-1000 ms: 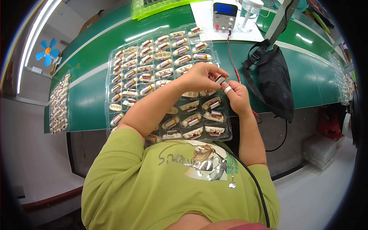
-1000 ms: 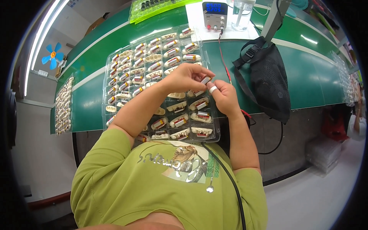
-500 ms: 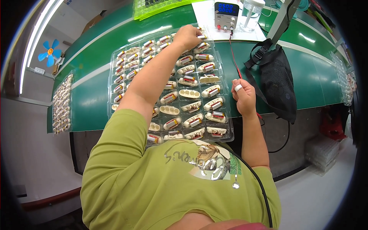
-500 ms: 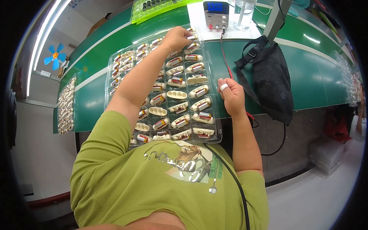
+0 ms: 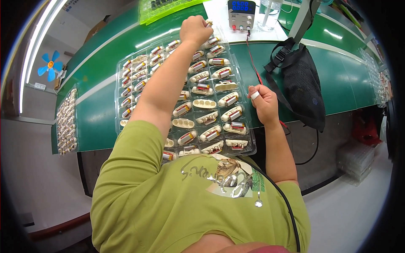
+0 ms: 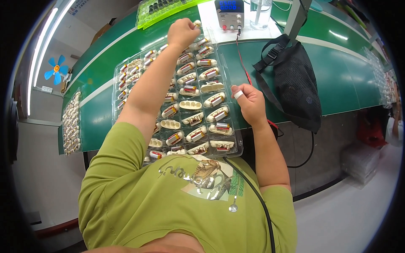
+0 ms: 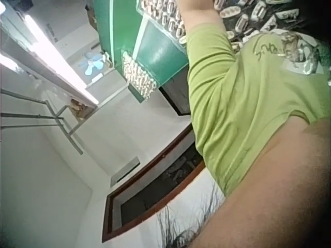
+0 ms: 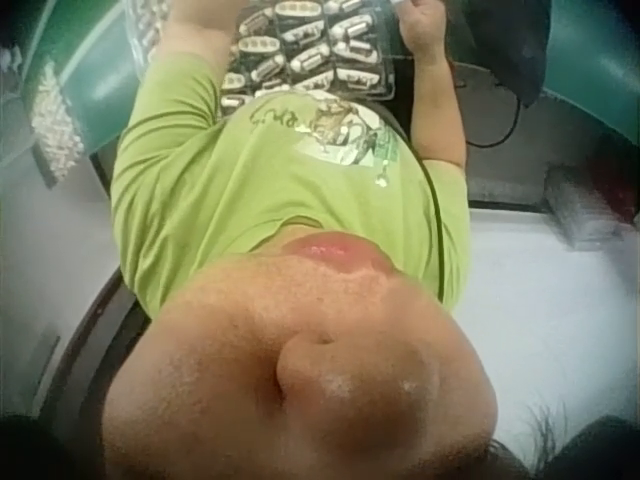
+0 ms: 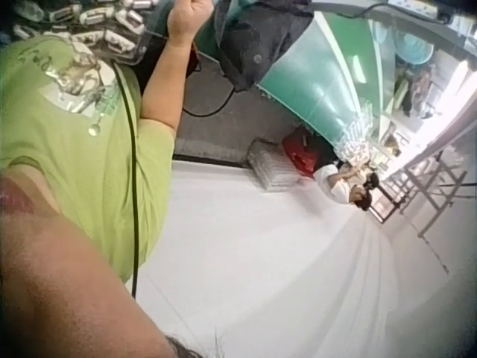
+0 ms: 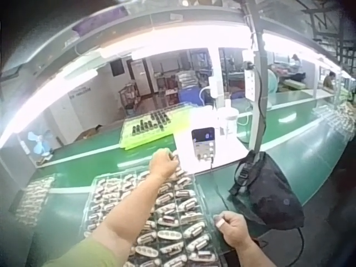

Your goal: The person assembles electronic components by hand, then places them into a plastic organizational tray.

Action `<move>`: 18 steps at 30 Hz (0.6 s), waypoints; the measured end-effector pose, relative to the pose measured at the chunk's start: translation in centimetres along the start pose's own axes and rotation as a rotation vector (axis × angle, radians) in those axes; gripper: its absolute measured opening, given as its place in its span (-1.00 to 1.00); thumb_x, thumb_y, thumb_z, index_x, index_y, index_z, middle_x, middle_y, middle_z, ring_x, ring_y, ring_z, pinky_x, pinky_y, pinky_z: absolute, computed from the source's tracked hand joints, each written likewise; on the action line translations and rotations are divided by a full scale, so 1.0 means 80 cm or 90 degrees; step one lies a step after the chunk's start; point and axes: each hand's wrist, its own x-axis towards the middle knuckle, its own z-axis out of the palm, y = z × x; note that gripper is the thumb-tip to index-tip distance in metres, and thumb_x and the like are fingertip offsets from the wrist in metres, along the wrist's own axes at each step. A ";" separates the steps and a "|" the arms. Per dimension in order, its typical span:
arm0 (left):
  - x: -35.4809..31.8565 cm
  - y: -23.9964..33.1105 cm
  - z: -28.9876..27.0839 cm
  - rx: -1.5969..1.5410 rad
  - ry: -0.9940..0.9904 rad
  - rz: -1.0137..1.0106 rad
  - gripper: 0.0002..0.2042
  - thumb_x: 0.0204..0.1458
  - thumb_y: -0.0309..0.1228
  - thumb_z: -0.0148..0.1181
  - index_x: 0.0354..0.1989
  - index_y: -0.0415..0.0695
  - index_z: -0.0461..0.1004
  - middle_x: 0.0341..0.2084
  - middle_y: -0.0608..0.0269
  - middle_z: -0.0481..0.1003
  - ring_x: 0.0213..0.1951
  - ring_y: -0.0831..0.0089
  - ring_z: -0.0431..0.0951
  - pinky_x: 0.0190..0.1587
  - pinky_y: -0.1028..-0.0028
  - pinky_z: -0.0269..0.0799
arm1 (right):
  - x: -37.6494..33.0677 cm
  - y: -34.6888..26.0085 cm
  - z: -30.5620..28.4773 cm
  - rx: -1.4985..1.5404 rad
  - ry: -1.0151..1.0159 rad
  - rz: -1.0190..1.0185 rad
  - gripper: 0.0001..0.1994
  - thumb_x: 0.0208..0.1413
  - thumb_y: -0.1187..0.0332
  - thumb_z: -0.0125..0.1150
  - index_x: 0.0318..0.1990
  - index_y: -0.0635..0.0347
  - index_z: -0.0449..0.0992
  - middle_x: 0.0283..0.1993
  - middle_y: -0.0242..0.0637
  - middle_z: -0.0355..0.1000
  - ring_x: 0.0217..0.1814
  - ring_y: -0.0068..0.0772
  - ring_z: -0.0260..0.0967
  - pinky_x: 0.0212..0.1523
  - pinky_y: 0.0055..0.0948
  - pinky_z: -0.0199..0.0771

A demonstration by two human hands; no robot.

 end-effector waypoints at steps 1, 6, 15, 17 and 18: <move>-0.015 0.008 -0.010 -0.080 0.022 0.003 -0.79 -0.21 -0.28 0.34 -0.50 -0.13 0.50 -0.46 0.18 0.57 -0.35 0.25 0.59 -0.28 0.31 0.50 | -0.002 -0.002 0.000 0.012 0.012 0.029 -0.73 0.23 0.33 0.08 -0.52 0.23 0.44 -0.61 -0.64 0.17 -0.53 -0.80 -0.02 -0.49 -0.67 -0.03; -0.127 0.044 -0.031 -0.809 -0.462 -0.186 -0.78 -0.10 -0.45 0.40 -0.43 -0.16 0.41 -0.48 0.23 0.52 -0.32 0.44 0.60 -0.34 0.49 0.56 | -0.001 0.002 -0.003 0.097 -0.011 0.078 -0.77 0.24 0.33 0.05 -0.43 0.23 0.47 -0.60 -0.61 0.21 -0.54 -0.80 0.07 -0.51 -0.69 0.02; -0.174 0.056 -0.021 -0.855 -0.612 -0.190 -0.64 0.08 -0.39 0.23 -0.01 -0.32 0.39 -0.23 0.18 0.52 -0.28 0.55 0.55 -0.26 0.56 0.55 | -0.003 0.003 0.002 0.012 -0.001 -0.017 -0.76 0.26 0.34 0.02 -0.44 0.22 0.44 -0.62 -0.64 0.13 -0.60 -0.83 -0.07 -0.59 -0.70 -0.13; -0.178 0.055 -0.021 -0.839 -0.615 -0.185 -0.62 0.09 -0.38 0.23 0.03 -0.33 0.38 -0.23 0.18 0.52 -0.28 0.55 0.55 -0.25 0.56 0.54 | -0.006 0.002 0.003 0.017 0.009 -0.015 -0.76 0.26 0.34 0.02 -0.44 0.22 0.44 -0.62 -0.64 0.14 -0.60 -0.83 -0.07 -0.59 -0.70 -0.13; -0.178 0.054 -0.020 -0.844 -0.614 -0.181 -0.62 0.09 -0.38 0.23 0.02 -0.33 0.38 -0.23 0.18 0.52 -0.28 0.55 0.54 -0.26 0.56 0.54 | -0.005 0.000 0.004 0.018 0.011 -0.004 -0.77 0.24 0.35 0.05 -0.46 0.23 0.45 -0.61 -0.64 0.17 -0.57 -0.83 -0.04 -0.57 -0.69 -0.08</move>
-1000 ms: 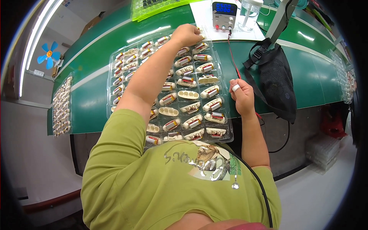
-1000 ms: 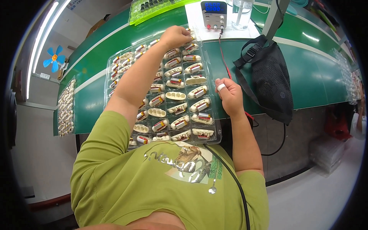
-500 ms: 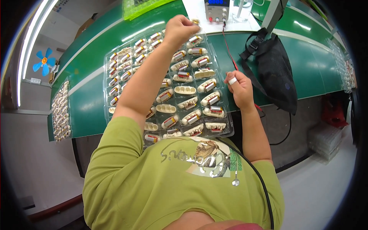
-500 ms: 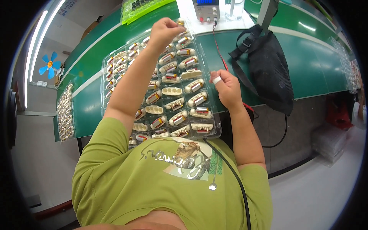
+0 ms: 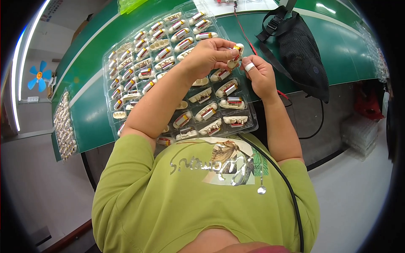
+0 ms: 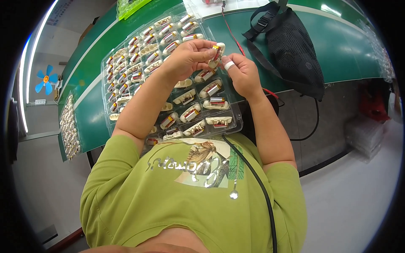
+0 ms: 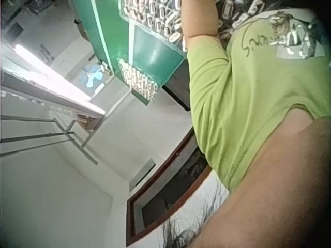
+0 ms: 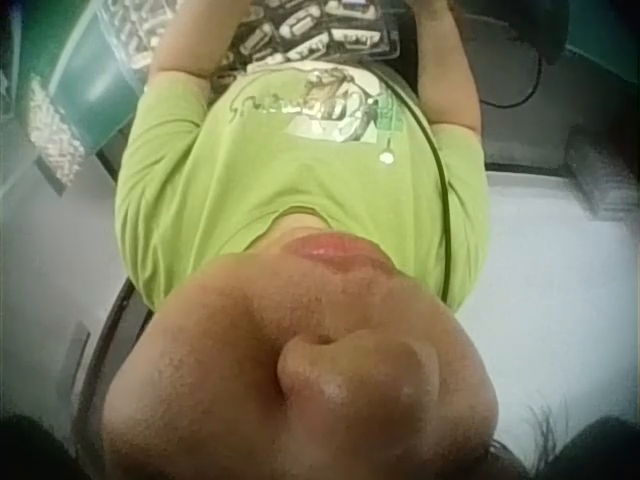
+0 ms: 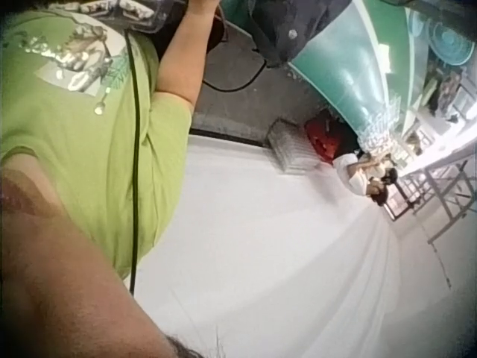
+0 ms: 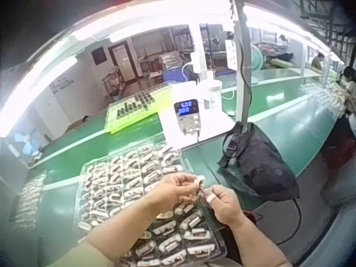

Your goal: The person assembles electronic components by hand, then places them into a plastic organizational tray.

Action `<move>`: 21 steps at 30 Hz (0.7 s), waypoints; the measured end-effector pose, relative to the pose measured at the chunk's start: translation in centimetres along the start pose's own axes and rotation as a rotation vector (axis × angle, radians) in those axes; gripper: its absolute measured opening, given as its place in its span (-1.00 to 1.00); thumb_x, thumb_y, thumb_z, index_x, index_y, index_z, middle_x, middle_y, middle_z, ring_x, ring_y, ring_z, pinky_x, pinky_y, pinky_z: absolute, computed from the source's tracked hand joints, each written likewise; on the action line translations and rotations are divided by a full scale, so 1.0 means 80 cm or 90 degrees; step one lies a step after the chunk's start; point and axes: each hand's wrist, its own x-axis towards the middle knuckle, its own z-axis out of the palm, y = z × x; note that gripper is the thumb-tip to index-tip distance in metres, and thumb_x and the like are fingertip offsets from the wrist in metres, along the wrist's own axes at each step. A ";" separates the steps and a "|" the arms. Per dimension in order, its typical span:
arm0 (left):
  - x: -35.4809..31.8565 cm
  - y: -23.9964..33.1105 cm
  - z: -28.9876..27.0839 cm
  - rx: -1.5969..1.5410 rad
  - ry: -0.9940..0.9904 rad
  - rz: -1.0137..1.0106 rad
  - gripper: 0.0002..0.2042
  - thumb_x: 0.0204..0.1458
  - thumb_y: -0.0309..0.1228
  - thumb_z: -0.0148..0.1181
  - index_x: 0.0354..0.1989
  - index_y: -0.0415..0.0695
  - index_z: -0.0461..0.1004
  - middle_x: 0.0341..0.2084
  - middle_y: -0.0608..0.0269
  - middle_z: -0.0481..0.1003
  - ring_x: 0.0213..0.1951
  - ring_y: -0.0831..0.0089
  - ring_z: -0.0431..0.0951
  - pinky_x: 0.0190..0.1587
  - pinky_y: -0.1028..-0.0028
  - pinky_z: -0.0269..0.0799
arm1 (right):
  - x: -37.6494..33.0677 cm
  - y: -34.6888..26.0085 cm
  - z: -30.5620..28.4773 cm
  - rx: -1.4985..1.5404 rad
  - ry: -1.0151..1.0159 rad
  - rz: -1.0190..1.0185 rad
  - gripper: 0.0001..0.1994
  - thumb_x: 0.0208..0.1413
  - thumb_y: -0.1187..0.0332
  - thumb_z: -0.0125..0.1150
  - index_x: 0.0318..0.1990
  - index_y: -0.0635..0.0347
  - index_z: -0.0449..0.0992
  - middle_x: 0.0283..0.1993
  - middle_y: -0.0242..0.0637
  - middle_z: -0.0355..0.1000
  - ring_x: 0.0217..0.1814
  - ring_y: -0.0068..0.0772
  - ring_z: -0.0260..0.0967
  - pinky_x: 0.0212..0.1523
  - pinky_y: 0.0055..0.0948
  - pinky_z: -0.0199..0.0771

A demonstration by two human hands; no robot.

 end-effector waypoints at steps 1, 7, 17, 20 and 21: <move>0.000 -0.001 0.000 -0.003 -0.002 0.006 -0.63 0.08 -0.38 0.23 0.01 -0.33 0.39 -0.22 0.18 0.52 -0.29 0.55 0.54 -0.26 0.56 0.54 | 0.000 -0.001 0.000 -0.001 0.001 0.010 -0.77 0.22 0.36 0.08 -0.48 0.23 0.46 -0.60 -0.64 0.20 -0.54 -0.83 0.00 -0.55 -0.68 -0.03; 0.000 -0.004 0.001 0.039 -0.003 0.016 -0.65 0.05 -0.42 0.27 -0.03 -0.32 0.41 -0.24 0.17 0.53 -0.29 0.52 0.55 -0.30 0.57 0.51 | 0.001 0.001 -0.008 -0.038 -0.028 -0.010 -0.77 0.19 0.37 0.11 -0.50 0.24 0.45 -0.59 -0.64 0.19 -0.53 -0.80 -0.01 -0.53 -0.67 -0.02; -0.003 0.002 0.008 0.073 0.012 -0.009 -0.65 -0.01 -0.42 0.32 -0.07 -0.29 0.42 -0.35 0.18 0.55 -0.37 0.53 0.56 -0.37 0.59 0.46 | 0.006 0.001 -0.015 0.029 -0.061 0.057 -0.75 0.18 0.36 0.12 -0.54 0.23 0.43 -0.59 -0.62 0.21 -0.53 -0.78 0.01 -0.53 -0.65 0.00; -0.003 -0.004 0.010 0.074 0.010 0.024 -0.63 -0.05 -0.46 0.35 -0.08 -0.30 0.42 -0.38 0.18 0.55 -0.42 0.52 0.56 -0.38 0.58 0.45 | 0.000 0.000 -0.006 -0.122 -0.021 -0.045 -0.76 0.18 0.36 0.12 -0.52 0.24 0.46 -0.59 -0.60 0.23 -0.53 -0.77 0.03 -0.52 -0.65 0.03; -0.003 -0.006 0.010 0.080 0.016 0.032 -0.62 -0.07 -0.48 0.37 -0.08 -0.31 0.41 -0.37 0.18 0.55 -0.38 0.52 0.57 -0.35 0.57 0.46 | -0.002 0.002 -0.005 -0.146 -0.007 -0.054 -0.77 0.18 0.36 0.12 -0.50 0.25 0.47 -0.57 -0.59 0.27 -0.52 -0.77 0.06 -0.51 -0.65 0.06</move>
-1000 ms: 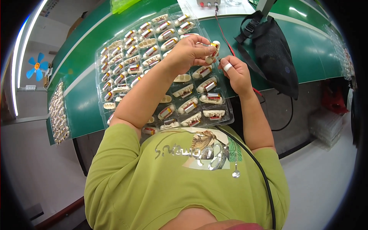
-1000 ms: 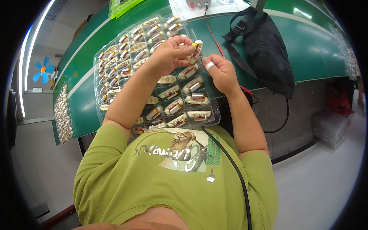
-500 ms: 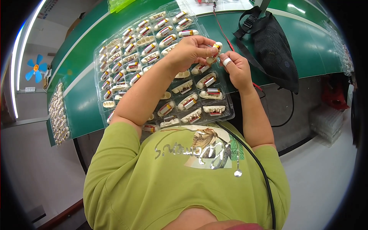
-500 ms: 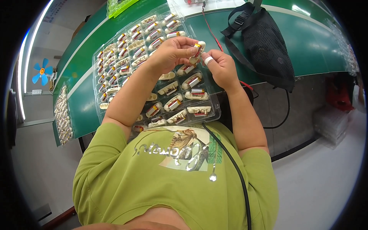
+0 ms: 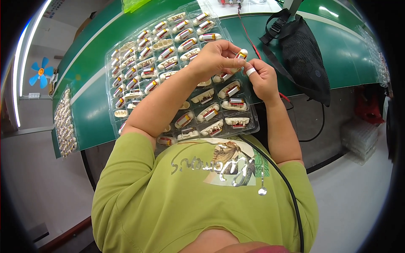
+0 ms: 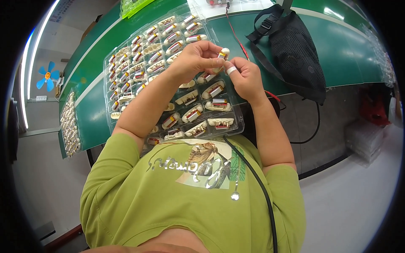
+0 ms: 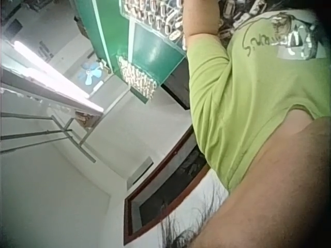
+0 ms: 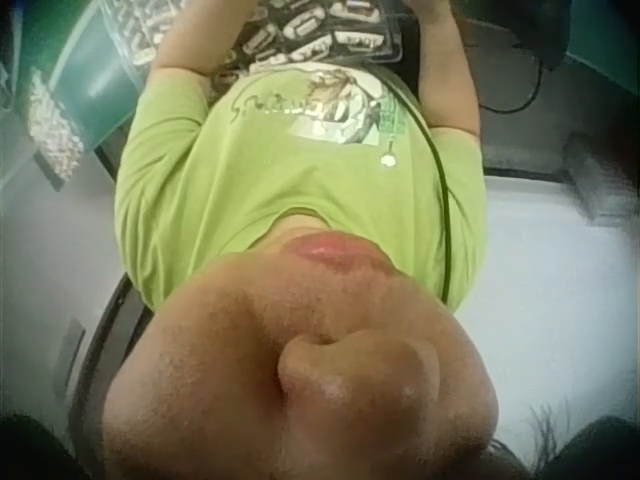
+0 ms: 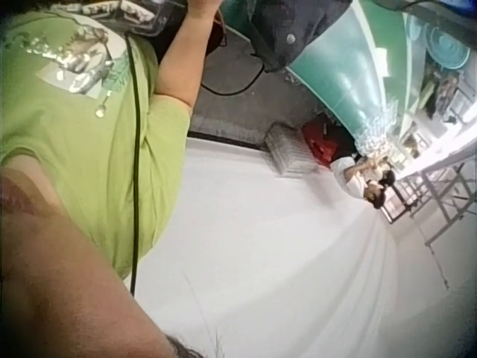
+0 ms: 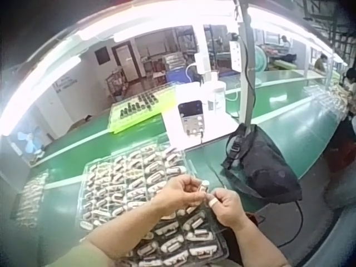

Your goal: The person assembles electronic components by hand, then places them into a plastic organizational tray.

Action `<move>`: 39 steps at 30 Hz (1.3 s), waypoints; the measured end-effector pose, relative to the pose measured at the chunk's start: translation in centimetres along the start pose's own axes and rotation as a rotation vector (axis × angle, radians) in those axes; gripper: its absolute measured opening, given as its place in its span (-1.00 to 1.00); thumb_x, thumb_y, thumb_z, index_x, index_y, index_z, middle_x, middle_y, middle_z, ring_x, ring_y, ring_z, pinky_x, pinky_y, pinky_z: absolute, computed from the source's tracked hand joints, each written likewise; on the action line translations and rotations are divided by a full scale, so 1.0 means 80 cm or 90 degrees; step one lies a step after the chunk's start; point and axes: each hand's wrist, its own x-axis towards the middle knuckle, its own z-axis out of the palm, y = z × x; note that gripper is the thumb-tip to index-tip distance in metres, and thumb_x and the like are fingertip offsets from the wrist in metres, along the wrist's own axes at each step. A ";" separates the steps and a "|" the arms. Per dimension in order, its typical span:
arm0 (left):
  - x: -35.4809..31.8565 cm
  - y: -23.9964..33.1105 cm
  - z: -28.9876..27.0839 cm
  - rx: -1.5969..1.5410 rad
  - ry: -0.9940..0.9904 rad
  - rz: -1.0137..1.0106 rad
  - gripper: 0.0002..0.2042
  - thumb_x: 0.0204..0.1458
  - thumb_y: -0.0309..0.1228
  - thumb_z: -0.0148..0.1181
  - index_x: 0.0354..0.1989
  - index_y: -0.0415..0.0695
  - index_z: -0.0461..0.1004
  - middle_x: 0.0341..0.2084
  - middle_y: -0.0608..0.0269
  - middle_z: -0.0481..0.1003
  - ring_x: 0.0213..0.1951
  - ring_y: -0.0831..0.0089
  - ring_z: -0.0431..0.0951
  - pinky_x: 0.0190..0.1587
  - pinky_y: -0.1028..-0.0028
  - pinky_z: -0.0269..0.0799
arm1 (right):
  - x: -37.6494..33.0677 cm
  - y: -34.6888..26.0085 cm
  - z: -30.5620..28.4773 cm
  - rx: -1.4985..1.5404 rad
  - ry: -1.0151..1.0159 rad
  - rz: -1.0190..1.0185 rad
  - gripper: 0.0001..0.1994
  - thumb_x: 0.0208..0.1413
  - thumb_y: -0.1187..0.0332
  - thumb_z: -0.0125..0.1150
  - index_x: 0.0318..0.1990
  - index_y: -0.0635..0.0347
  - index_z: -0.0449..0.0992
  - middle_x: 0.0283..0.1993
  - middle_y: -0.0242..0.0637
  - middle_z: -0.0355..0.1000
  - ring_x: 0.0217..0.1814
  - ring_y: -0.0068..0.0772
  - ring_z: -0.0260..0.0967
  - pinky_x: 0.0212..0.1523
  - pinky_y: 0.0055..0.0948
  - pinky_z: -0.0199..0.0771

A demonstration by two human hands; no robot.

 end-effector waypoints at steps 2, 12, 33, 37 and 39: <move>0.000 0.000 0.003 0.007 0.006 0.010 -0.61 -0.09 -0.49 0.38 -0.08 -0.32 0.41 -0.36 0.19 0.55 -0.34 0.52 0.57 -0.32 0.57 0.48 | 0.001 0.000 0.000 -0.026 0.012 -0.010 -0.78 0.19 0.36 0.12 -0.48 0.26 0.47 -0.55 -0.57 0.30 -0.52 -0.77 0.09 -0.51 -0.65 0.09; 0.004 -0.008 -0.011 0.028 0.059 0.242 -0.66 -0.14 -0.66 0.10 -0.10 -0.24 0.48 -0.15 0.23 0.51 -0.11 0.49 0.52 -0.03 0.51 0.46 | -0.006 -0.002 0.011 -0.005 0.161 -0.123 -0.92 0.08 0.49 0.24 -0.30 0.33 0.52 -0.43 -0.43 0.42 -0.47 -0.67 0.29 -0.43 -0.64 0.30; -0.005 -0.001 -0.006 0.136 -0.084 0.167 -0.56 -0.08 -0.67 0.24 0.05 -0.27 0.40 -0.33 0.25 0.51 -0.34 0.63 0.51 -0.41 0.64 0.44 | 0.001 0.002 0.003 -0.079 0.049 -0.075 -0.70 0.28 0.28 0.00 -0.46 0.25 0.43 -0.58 -0.55 0.20 -0.53 -0.74 0.06 -0.50 -0.65 0.05; -0.002 0.002 -0.005 0.134 -0.067 0.148 -0.61 -0.06 -0.65 0.28 0.00 -0.29 0.41 -0.36 0.26 0.51 -0.40 0.66 0.49 -0.47 0.66 0.41 | 0.004 0.005 -0.009 0.039 -0.026 0.049 -0.73 0.27 0.31 0.00 -0.45 0.24 0.42 -0.57 -0.56 0.23 -0.51 -0.74 0.09 -0.49 -0.66 0.08; 0.000 -0.002 -0.006 0.175 -0.057 0.203 -0.60 -0.06 -0.63 0.29 0.00 -0.26 0.42 -0.38 0.30 0.50 -0.46 0.68 0.46 -0.50 0.67 0.39 | 0.003 0.002 -0.003 0.013 -0.023 0.036 -0.74 0.27 0.32 0.00 -0.46 0.24 0.42 -0.57 -0.57 0.23 -0.50 -0.75 0.09 -0.49 -0.65 0.08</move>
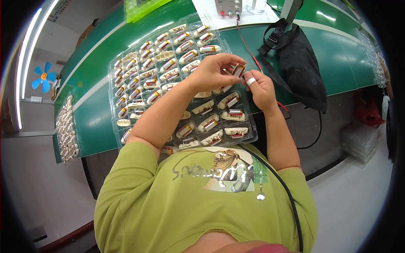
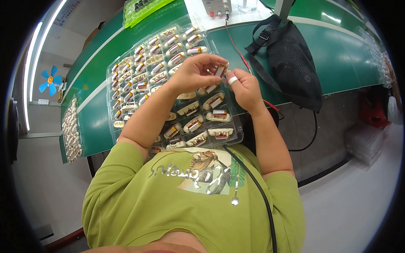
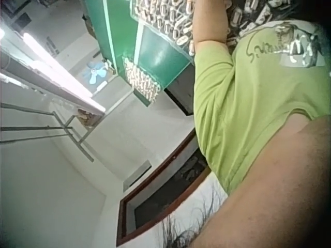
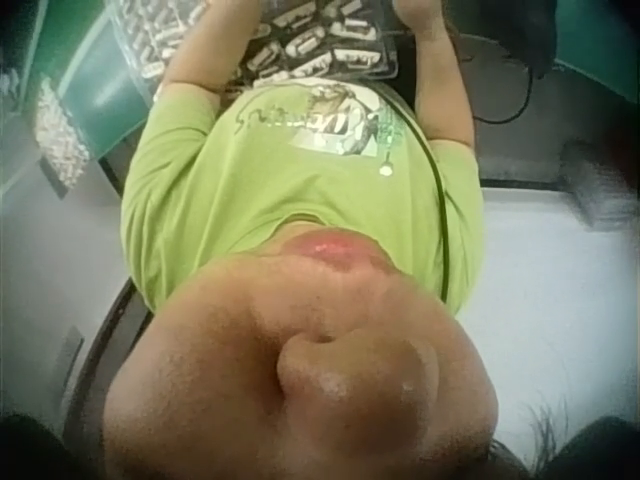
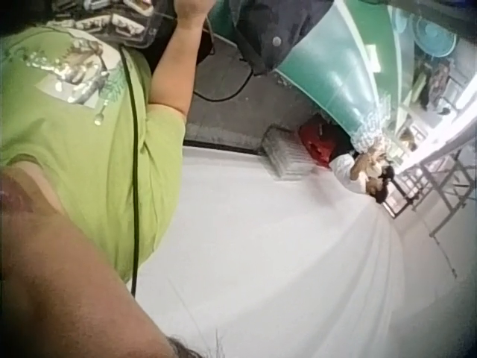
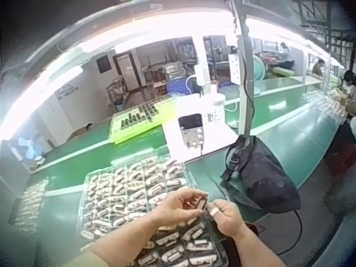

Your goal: The person assembles electronic components by hand, then places them into a plastic organizational tray.

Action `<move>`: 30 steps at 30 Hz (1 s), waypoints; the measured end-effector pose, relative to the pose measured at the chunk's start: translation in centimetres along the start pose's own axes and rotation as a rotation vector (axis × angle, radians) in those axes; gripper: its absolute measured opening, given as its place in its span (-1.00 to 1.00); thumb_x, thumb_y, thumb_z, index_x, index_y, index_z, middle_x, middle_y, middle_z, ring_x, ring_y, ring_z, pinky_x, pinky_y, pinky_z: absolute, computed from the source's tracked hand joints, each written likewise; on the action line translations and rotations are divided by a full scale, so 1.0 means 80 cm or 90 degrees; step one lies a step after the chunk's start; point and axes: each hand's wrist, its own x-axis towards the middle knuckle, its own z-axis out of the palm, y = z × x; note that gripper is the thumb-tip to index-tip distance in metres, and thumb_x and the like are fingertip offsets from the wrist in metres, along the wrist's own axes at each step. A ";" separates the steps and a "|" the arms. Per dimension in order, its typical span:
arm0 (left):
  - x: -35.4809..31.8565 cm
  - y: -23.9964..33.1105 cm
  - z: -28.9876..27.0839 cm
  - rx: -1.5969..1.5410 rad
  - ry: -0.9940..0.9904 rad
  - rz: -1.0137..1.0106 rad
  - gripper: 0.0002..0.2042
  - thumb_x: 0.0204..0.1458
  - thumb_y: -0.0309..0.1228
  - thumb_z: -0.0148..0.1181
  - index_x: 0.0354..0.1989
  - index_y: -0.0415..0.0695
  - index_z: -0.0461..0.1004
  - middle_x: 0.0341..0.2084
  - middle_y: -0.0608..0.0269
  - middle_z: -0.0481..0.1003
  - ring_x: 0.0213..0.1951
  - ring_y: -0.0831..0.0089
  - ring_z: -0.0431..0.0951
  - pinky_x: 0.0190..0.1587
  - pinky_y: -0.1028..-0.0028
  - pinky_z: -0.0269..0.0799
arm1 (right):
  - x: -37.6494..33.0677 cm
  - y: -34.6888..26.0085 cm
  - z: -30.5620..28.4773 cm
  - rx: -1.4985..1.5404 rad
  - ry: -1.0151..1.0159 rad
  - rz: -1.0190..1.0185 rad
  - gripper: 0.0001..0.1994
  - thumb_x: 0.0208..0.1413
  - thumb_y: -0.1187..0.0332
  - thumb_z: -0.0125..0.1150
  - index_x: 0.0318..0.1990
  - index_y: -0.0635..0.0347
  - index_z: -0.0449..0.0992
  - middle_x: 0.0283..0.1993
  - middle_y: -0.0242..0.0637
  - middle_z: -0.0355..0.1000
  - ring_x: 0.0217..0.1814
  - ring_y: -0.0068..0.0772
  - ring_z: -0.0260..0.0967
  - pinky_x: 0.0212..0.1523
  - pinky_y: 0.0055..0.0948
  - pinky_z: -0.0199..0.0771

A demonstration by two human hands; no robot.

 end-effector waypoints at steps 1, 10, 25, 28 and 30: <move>-0.002 0.013 0.001 0.052 -0.011 -0.044 -0.61 -0.06 -0.61 0.31 0.00 -0.20 0.45 -0.39 0.35 0.49 -0.45 0.69 0.45 -0.48 0.68 0.39 | 0.000 -0.004 0.001 -0.026 0.008 -0.009 -0.75 0.26 0.33 0.01 -0.46 0.24 0.41 -0.57 -0.57 0.22 -0.50 -0.75 0.09 -0.49 -0.64 0.08; -0.008 0.017 0.005 0.161 0.020 -0.004 -0.58 -0.15 -0.41 0.43 -0.05 -0.14 0.52 -0.49 0.41 0.44 -0.46 0.66 0.39 -0.36 0.60 0.37 | 0.001 -0.010 0.006 -0.068 -0.001 -0.066 -0.76 0.20 0.35 0.10 -0.48 0.29 0.42 -0.62 -0.40 0.25 -0.54 -0.67 0.08 -0.52 -0.55 0.15; 0.110 -0.017 -0.166 0.678 0.432 -0.086 -0.71 -0.06 -0.20 0.29 -0.18 -0.05 0.59 -0.27 0.12 0.58 -0.20 0.18 0.57 -0.11 0.30 0.45 | 0.007 0.008 -0.003 0.122 0.072 0.013 -0.67 0.28 0.25 0.01 -0.54 0.17 0.36 -0.69 -0.64 0.06 -0.68 -0.84 -0.13 -0.66 -0.68 -0.22; 0.111 -0.024 -0.167 0.730 0.357 -0.178 -0.72 -0.04 -0.22 0.25 -0.16 -0.03 0.60 -0.26 0.11 0.58 -0.17 0.20 0.57 -0.08 0.32 0.45 | 0.005 0.002 -0.001 0.152 0.075 0.024 -0.68 0.26 0.27 0.04 -0.55 0.19 0.37 -0.67 -0.68 0.03 -0.63 -0.85 -0.15 -0.62 -0.64 -0.22; 0.118 -0.043 -0.185 0.647 0.411 -0.139 -0.76 -0.05 -0.24 0.23 -0.20 0.03 0.61 -0.24 0.16 0.58 -0.15 0.21 0.56 -0.06 0.32 0.45 | 0.006 0.001 -0.003 0.156 0.072 0.026 -0.68 0.26 0.27 0.04 -0.54 0.19 0.37 -0.67 -0.68 0.03 -0.63 -0.85 -0.16 -0.62 -0.64 -0.22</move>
